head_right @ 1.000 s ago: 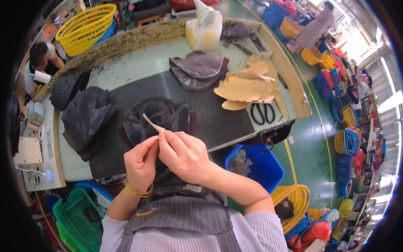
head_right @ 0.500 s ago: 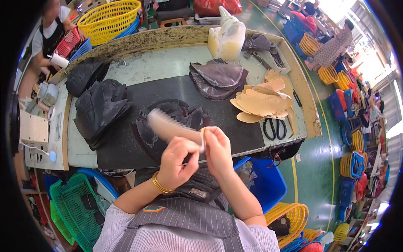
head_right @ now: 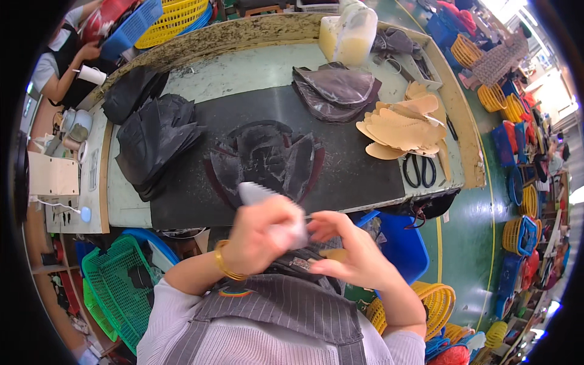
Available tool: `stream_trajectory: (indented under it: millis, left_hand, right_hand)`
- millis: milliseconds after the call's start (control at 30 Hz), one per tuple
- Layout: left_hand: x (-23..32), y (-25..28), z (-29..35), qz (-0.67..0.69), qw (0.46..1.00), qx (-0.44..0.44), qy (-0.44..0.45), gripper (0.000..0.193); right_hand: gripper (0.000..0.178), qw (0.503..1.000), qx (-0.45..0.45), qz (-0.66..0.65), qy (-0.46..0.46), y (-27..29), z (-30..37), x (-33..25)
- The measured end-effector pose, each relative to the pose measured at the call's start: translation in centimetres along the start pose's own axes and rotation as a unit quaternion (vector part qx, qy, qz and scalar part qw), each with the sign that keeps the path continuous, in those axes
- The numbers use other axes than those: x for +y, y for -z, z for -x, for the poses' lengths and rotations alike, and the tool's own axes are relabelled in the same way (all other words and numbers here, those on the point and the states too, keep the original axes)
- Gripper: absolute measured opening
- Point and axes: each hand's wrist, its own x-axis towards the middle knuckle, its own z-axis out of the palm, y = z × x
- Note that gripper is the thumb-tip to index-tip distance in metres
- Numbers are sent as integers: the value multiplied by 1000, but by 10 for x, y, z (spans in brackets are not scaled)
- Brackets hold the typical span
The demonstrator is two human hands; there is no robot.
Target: The person assembles shoe components by peeling backing from adhesive pads, sticking them onto shoe upper pieces, and pressing fabric layers onto the assemblies by hand.
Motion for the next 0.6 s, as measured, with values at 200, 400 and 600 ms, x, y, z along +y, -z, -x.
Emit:
stream_trajectory:
  millis: [200,400,600]
  left_hand:
    - [-35,56,-10,-46,987,149,38,27]
    - [-75,68,37,0,958,212,194,14]
    - [-65,74,43,-51,961,167,213,16]
  right_hand:
    - [25,966,79,-236,-65,-6,-61,16]
    - [29,995,19,75,-62,-36,-84,52]
    - [28,991,-15,111,-72,-39,-85,44]
